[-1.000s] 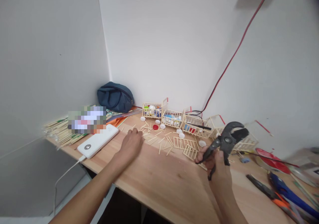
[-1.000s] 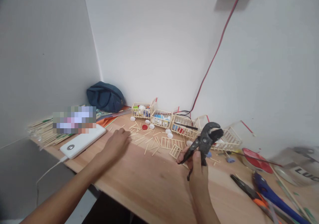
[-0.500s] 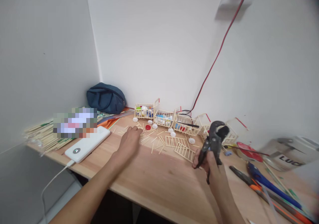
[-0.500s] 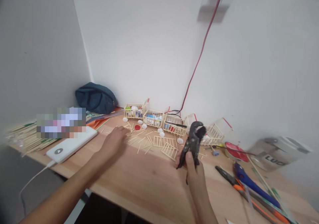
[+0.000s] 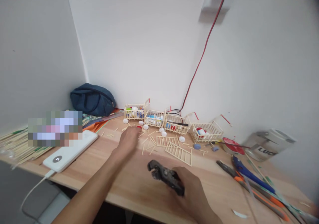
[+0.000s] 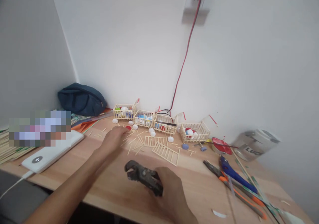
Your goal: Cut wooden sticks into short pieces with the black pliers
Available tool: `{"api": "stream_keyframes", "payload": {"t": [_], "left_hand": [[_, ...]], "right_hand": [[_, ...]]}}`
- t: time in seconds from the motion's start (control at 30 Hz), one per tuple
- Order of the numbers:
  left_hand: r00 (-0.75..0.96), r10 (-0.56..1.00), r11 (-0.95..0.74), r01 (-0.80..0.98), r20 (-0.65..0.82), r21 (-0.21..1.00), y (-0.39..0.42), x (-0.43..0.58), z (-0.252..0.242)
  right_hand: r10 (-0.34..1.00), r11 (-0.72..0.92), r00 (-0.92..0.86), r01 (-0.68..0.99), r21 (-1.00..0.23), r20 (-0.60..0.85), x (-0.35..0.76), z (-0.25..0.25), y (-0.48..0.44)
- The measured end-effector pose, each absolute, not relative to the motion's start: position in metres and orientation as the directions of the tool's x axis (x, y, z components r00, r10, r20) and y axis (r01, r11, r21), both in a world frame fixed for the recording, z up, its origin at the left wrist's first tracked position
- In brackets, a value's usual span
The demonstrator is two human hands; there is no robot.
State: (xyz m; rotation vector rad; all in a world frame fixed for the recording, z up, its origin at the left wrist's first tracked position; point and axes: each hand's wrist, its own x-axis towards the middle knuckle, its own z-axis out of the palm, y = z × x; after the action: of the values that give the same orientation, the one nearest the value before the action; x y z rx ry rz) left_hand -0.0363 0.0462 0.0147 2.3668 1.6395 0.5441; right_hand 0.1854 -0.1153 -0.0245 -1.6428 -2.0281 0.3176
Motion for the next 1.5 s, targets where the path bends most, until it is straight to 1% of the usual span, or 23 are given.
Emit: {"api": "stream_keyframes", "payload": {"t": [0.07, 0.13, 0.27, 0.4, 0.5, 0.73, 0.93, 1.23, 1.3, 1.4, 1.5], "left_hand": [[0.311, 0.928, -0.367, 0.861, 0.206, 0.351, 0.048, -0.044, 0.012], [0.291, 0.932, -0.351, 0.875, 0.216, 0.333, 0.050, -0.051, 0.011], [0.232, 0.943, -0.299, 0.906, 0.240, 0.299, 0.054, -0.063, 0.010], [0.259, 0.933, -0.324, 0.909, 0.251, 0.262, 0.056, -0.065, 0.012], [0.261, 0.934, -0.323, 0.909, 0.244, 0.263, 0.056, -0.060, 0.016], [0.311, 0.904, -0.387, 0.887, 0.294, 0.252, 0.056, -0.050, 0.017], [0.279, 0.919, -0.352, 0.898, 0.278, 0.264, 0.057, -0.059, 0.016], [0.242, 0.931, -0.305, 0.926, 0.273, 0.222, 0.048, -0.077, 0.023], [0.220, 0.937, -0.285, 0.930, 0.270, 0.231, 0.050, -0.083, 0.019], [0.214, 0.938, -0.287, 0.919, 0.272, 0.270, 0.052, -0.092, 0.015], [0.228, 0.938, -0.316, 0.874, 0.263, 0.370, 0.052, -0.090, 0.015]], "right_hand": [[0.959, 0.254, -0.169, 0.871, -0.421, 0.227, 0.183, -0.027, -0.115], [0.957, 0.267, -0.194, 0.879, -0.395, 0.214, 0.182, -0.028, -0.115], [0.955, 0.289, -0.230, 0.867, -0.406, 0.188, 0.181, -0.029, -0.116], [0.956, 0.288, -0.234, 0.857, -0.427, 0.175, 0.182, -0.028, -0.116], [0.958, 0.282, -0.226, 0.853, -0.438, 0.176, 0.183, -0.027, -0.117], [0.962, 0.265, -0.203, 0.864, -0.429, 0.184, 0.181, -0.025, -0.118], [0.962, 0.262, -0.199, 0.863, -0.432, 0.186, 0.182, -0.025, -0.117], [0.967, 0.246, -0.203, 0.900, -0.360, 0.152, 0.181, -0.027, -0.115], [0.966, 0.250, -0.210, 0.904, -0.347, 0.147, 0.181, -0.026, -0.115], [0.962, 0.267, -0.224, 0.894, -0.361, 0.157, 0.181, -0.026, -0.115], [0.954, 0.292, -0.243, 0.881, -0.372, 0.174, 0.180, -0.026, -0.116]]}}
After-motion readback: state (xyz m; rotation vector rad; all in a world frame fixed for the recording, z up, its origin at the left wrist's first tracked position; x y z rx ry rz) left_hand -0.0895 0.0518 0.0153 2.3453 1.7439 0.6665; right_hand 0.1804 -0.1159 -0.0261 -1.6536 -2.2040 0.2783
